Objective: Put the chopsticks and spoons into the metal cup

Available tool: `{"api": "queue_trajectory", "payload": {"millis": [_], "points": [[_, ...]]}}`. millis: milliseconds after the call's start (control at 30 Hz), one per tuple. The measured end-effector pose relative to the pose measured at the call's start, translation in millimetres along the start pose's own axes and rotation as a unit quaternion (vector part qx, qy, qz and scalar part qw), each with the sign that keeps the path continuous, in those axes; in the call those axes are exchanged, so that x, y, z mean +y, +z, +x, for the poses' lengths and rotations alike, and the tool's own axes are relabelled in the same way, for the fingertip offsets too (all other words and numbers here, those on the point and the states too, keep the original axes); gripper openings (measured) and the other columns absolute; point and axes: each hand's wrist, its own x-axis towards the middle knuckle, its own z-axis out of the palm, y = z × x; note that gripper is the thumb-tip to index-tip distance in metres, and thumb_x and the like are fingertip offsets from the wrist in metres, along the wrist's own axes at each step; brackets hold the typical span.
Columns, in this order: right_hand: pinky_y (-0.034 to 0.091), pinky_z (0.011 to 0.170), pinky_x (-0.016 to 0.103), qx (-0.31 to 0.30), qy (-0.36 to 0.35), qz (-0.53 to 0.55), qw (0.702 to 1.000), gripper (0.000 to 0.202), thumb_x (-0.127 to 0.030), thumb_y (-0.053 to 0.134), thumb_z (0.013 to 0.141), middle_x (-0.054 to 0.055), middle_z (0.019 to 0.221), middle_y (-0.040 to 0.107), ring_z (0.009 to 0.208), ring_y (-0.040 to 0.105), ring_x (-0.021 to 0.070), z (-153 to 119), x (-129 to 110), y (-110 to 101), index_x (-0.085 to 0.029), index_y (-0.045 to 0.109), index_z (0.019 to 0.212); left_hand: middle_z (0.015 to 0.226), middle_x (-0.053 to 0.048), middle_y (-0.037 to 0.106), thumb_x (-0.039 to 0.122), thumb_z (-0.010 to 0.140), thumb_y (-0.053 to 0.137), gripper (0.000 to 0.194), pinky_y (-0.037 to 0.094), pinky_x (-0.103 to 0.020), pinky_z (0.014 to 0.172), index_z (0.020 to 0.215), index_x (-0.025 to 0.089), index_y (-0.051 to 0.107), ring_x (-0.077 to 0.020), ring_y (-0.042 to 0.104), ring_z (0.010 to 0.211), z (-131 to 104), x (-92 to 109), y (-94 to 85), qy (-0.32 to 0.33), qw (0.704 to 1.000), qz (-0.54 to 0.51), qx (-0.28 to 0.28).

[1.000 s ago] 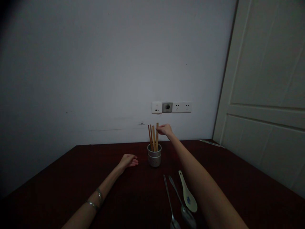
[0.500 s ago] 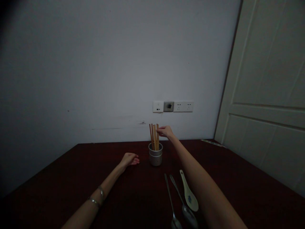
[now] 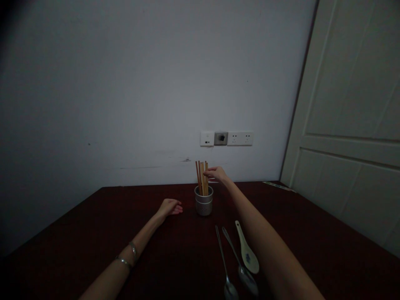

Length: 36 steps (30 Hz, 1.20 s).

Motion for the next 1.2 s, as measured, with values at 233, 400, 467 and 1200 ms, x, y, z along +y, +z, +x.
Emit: {"api": "queue_trajectory", "payload": {"millis": [233, 400, 467, 1200], "points": [[0.053, 0.057, 0.024, 0.024, -0.010, -0.051, 0.998, 0.023, -0.029, 0.068, 0.070, 0.011, 0.088, 0.069, 0.068, 0.065, 0.0152, -12, 13, -32, -0.012, 0.065, 0.085, 0.061, -0.007, 0.067, 0.015, 0.077, 0.047, 0.013, 0.049, -0.020, 0.053, 0.074, 0.010, 0.058, -0.0127, 0.064, 0.053, -4, 2, 0.2, 0.009, 1.000, 0.011, 0.000], [0.052, 0.059, 0.025, 0.108, -0.010, -0.142, 0.984, 0.023, -0.029, 0.054, 0.079, 0.013, 0.086, 0.070, 0.070, 0.066, 0.0171, -44, 53, -70, -0.011, 0.065, 0.088, 0.058, -0.006, 0.066, 0.014, 0.076, 0.049, 0.012, 0.049, -0.020, 0.052, 0.074, 0.010, 0.059, -0.0127, 0.063, 0.052, -3, 1, 1.0, 0.016, 1.000, 0.022, 0.007], [0.051, 0.067, 0.028, 0.145, -0.015, -0.195, 0.970, 0.024, -0.028, 0.053, 0.078, 0.013, 0.087, 0.070, 0.078, 0.066, 0.0199, -61, 72, -83, -0.011, 0.066, 0.087, 0.059, -0.006, 0.066, 0.015, 0.075, 0.050, 0.011, 0.049, -0.020, 0.052, 0.075, 0.010, 0.060, -0.0124, 0.063, 0.052, -1, -1, 1.4, 0.022, 0.999, 0.026, 0.009], [0.028, 0.097, 0.040, 0.175, -0.013, -0.571, 0.802, 0.041, -0.032, 0.034, 0.085, 0.013, 0.127, 0.050, 0.122, 0.039, 0.0258, -137, 141, -66, -0.017, 0.056, 0.116, 0.059, -0.001, 0.063, 0.025, 0.077, 0.053, 0.029, 0.046, -0.020, 0.047, 0.102, 0.012, 0.050, -0.0122, 0.061, 0.050, -35, 24, -4.5, 0.100, 0.995, 0.006, 0.026]]}}
